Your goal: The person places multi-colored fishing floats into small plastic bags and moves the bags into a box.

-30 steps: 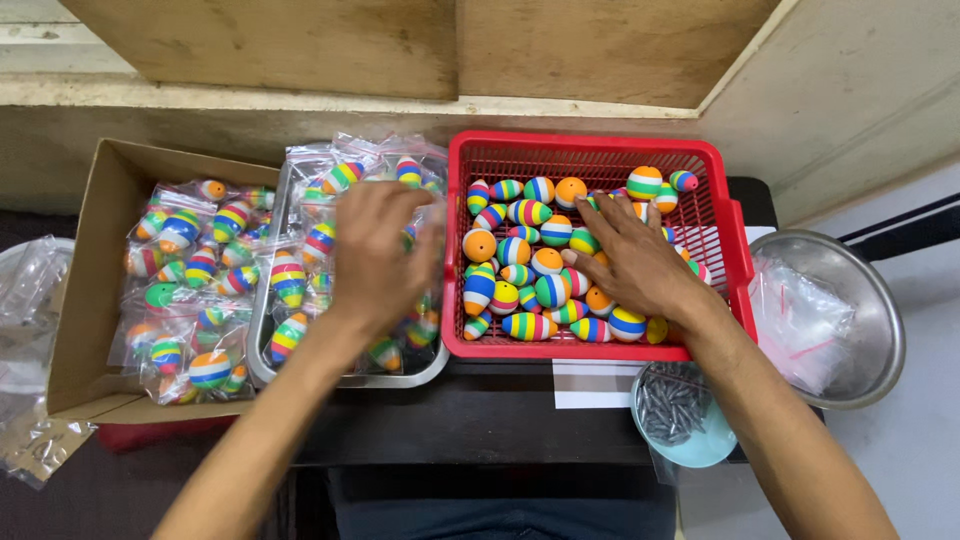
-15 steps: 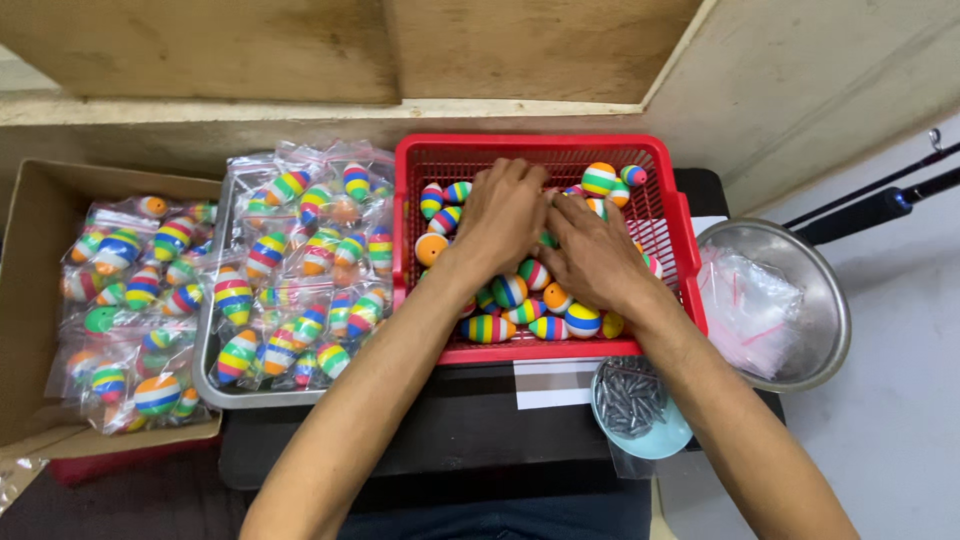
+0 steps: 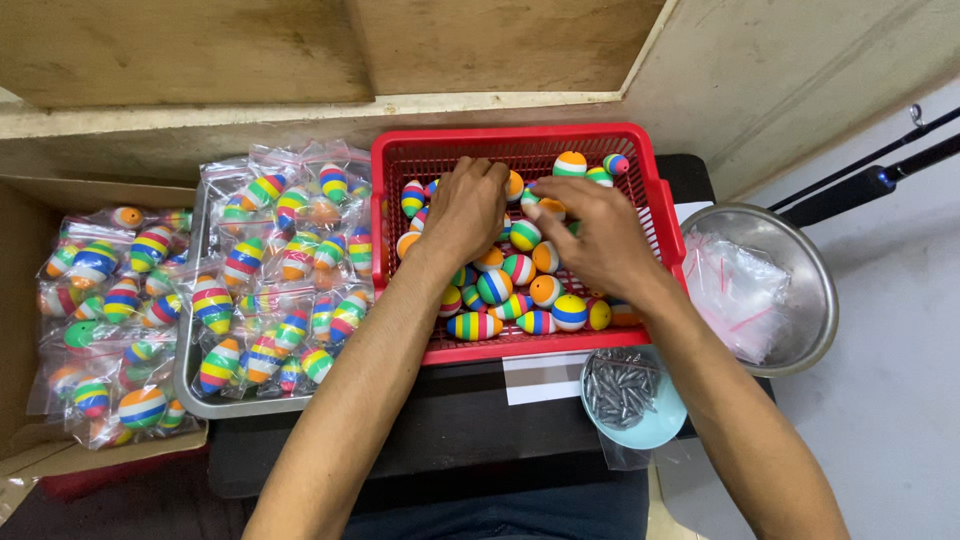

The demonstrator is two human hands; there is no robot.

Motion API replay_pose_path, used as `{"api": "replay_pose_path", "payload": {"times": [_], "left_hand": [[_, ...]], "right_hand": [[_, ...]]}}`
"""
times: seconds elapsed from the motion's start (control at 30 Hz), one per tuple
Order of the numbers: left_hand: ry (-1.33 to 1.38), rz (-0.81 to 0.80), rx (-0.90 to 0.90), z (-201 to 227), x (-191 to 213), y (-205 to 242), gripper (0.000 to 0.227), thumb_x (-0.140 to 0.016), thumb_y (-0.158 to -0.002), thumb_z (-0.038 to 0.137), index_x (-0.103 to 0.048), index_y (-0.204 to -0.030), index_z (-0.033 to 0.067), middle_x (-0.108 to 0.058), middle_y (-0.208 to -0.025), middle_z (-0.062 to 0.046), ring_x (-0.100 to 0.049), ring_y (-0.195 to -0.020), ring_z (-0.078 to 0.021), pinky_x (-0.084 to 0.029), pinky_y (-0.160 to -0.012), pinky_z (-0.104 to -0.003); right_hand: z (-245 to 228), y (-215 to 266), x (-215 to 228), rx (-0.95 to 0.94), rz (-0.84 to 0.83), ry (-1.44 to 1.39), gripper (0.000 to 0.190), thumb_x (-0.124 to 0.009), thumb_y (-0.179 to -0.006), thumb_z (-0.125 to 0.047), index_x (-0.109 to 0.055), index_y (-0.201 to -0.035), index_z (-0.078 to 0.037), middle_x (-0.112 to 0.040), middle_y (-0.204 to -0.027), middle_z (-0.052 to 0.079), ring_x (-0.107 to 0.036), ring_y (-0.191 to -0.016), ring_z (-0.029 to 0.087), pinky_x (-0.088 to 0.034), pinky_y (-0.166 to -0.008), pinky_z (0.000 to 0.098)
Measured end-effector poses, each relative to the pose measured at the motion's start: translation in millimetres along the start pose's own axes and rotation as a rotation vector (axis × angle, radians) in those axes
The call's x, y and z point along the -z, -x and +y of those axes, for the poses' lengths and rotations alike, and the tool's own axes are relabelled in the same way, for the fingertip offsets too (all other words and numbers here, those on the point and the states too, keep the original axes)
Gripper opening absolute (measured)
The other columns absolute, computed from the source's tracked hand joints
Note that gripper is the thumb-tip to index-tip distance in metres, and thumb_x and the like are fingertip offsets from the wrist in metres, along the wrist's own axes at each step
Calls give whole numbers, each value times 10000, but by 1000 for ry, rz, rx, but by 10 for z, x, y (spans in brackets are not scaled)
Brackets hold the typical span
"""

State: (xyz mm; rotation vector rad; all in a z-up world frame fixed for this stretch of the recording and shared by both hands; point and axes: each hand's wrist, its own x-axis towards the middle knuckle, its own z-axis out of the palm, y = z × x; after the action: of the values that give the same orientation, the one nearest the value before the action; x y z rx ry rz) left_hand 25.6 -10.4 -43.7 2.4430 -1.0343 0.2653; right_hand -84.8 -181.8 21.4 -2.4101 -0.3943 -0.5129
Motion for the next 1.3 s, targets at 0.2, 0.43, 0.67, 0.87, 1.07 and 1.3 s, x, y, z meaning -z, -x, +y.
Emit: {"api": "replay_pose_path", "payload": {"times": [0.2,0.43,0.67,0.87,1.07,1.3], "left_hand": [[-5,-14,7,-40,-77,16,175,-579,-920,126,-666,-1063,73,-642,-943,-139,-609,-1030,-360,-537,-793,-498],[-14,-21,-8,66,46,18,126,-521,-960,66,-624,-1017,22,-674,-1011,-203,-584,-949,-414,-491,-745,-569],[16,-40,-1,51,34,23,129,-513,-976,78,-617,-1028,23,-668,-1018,-199,-581,-952,-404,-488,-742,-552],[16,-43,11,78,64,20,128,-522,-976,83,-621,-1029,21,-667,-1028,-200,-580,-971,-403,-488,-765,-554],[18,-76,27,91,85,13,131,-541,-975,94,-625,-1040,17,-669,-1045,-207,-578,-981,-400,-490,-800,-554],[2,-89,33,77,74,19,140,-577,-982,131,-621,-1062,25,-666,-1052,-197,-573,-992,-392,-494,-818,-553]], "right_hand": [[-120,234,720,-87,61,4,186,-711,-1024,-149,-766,-1192,-93,-766,-1033,133,-743,-958,354,-574,-806,427],[340,886,1289,-477,-143,317,276,-623,-1019,-220,-728,-1238,-88,-775,-1157,57,-717,-874,241,-509,-860,380],[625,1302,1190,-759,-359,400,609,-609,-881,-241,-574,-1483,-158,-749,-1263,35,-662,-1181,363,-455,-1068,464],[670,1352,1134,-747,-289,450,471,-563,-954,-300,-646,-1402,-182,-783,-1174,3,-742,-935,346,-502,-959,484],[566,1283,1123,-778,-387,498,572,-555,-933,-552,-659,-1383,-214,-750,-1253,53,-680,-1170,380,-513,-981,514],[540,1275,1069,-665,-188,333,421,-552,-970,-243,-688,-1364,-187,-754,-1166,60,-661,-891,326,-494,-873,459]]}}
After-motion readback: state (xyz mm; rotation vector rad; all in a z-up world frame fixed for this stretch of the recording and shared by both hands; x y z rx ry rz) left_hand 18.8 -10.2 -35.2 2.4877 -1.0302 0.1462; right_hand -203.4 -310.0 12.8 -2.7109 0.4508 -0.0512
